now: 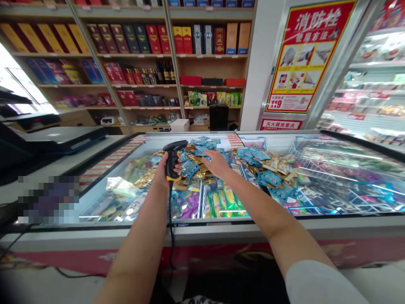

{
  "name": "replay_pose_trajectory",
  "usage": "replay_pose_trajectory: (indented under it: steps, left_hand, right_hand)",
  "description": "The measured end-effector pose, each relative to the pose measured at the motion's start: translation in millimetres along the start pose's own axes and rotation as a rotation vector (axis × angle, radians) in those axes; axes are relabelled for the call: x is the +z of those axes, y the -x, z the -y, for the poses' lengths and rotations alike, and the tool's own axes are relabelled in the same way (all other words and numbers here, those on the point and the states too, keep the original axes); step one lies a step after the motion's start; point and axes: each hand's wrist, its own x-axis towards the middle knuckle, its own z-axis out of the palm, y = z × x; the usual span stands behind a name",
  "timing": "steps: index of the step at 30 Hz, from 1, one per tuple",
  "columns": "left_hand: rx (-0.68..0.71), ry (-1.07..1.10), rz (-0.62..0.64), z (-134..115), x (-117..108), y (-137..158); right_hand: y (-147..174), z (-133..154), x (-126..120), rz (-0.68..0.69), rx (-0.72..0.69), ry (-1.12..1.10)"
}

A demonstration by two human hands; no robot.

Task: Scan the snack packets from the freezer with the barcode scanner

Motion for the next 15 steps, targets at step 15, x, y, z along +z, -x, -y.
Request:
replay_pose_trajectory:
  steps: [15]
  left_hand:
    - [0.049, -0.085, -0.077, -41.1, 6.9, 69.7]
  right_hand:
    - [85.1, 114.9, 61.8, 0.48, 0.003, 0.047]
